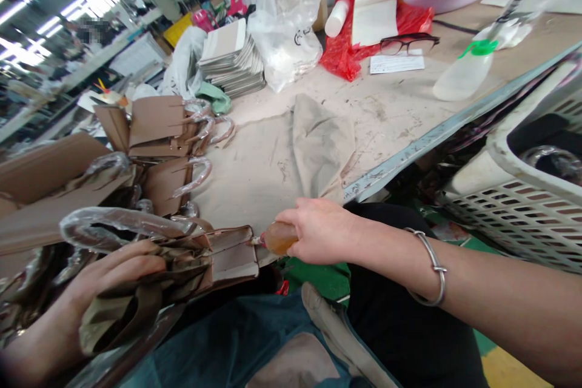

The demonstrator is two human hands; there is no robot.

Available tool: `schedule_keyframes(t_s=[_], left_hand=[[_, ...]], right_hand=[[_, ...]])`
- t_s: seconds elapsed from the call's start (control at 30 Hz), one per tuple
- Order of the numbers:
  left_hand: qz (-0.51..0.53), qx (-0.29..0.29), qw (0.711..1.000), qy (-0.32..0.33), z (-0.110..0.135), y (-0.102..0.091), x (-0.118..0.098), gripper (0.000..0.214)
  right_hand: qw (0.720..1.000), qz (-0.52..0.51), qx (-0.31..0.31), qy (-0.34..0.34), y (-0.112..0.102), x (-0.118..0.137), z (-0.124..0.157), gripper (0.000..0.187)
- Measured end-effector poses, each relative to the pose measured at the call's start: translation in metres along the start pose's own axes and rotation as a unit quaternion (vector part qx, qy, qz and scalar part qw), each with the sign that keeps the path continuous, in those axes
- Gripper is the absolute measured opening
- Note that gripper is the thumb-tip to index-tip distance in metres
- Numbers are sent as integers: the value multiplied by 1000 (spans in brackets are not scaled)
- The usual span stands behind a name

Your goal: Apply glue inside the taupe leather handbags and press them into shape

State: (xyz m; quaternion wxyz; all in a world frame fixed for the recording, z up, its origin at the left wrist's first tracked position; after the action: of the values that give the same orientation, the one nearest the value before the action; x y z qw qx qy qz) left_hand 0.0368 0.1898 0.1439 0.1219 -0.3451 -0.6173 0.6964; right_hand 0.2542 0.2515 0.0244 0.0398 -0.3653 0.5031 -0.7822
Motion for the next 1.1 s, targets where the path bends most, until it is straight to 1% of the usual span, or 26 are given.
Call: schedule_keyframes(t_s=[0.07,0.17,0.23,0.3,0.43,0.57,0.67,0.77,0.87,0.97,1.03,1.1], left_hand=[[-4,3,1000,-5,1,1,-2,13],[-18,16,1000,9,2,3,-4,14],[-29,32,999,25,4,5,-5,17],[-36,39,998,34,5,5,-6,19],[-35,31,998,31,3,3,-6,17],[-37,25,998,46,-2,2,-12,15],[-39,26,998,51,-5,2,-13,14],[-46,39,997,48,-4,3,-11,11],[-61,59,995,44,-3,5,-9,15],[-64,61,995,45,-3,4,-10,14],[-63,62,995,49,-4,4,-10,14],[-59,63,994,59,-4,4,-12,16]], right_hand=[[1000,2,-11,11,-2,-3,-2,47],[1000,-3,-13,25,-4,-6,-7,43],[1000,-19,2,19,-3,-5,-8,41],[999,-28,18,13,-1,-4,-6,43],[998,-27,43,23,6,-4,5,50],[1000,-1,4,11,8,-2,12,50],[999,30,-35,-16,11,2,18,49],[994,70,-66,-42,16,7,26,54],[991,92,-78,-54,18,9,31,56],[991,84,-92,-52,13,7,32,55],[991,66,-107,-40,8,4,28,54],[993,48,-108,-25,5,0,22,54]])
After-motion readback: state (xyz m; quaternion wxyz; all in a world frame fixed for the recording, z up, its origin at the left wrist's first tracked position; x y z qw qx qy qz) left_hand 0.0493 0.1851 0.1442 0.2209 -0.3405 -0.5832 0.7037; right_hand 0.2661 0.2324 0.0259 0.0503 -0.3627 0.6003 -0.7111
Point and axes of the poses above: each hand's wrist, its own z-axis away from the middle knuckle, its own y-axis out of the palm, x = y × z, the point moved 8 cm from there along -z, towards the middle knuckle, and after that the axes turned 6 degrees about y, right-handed, at the moved point
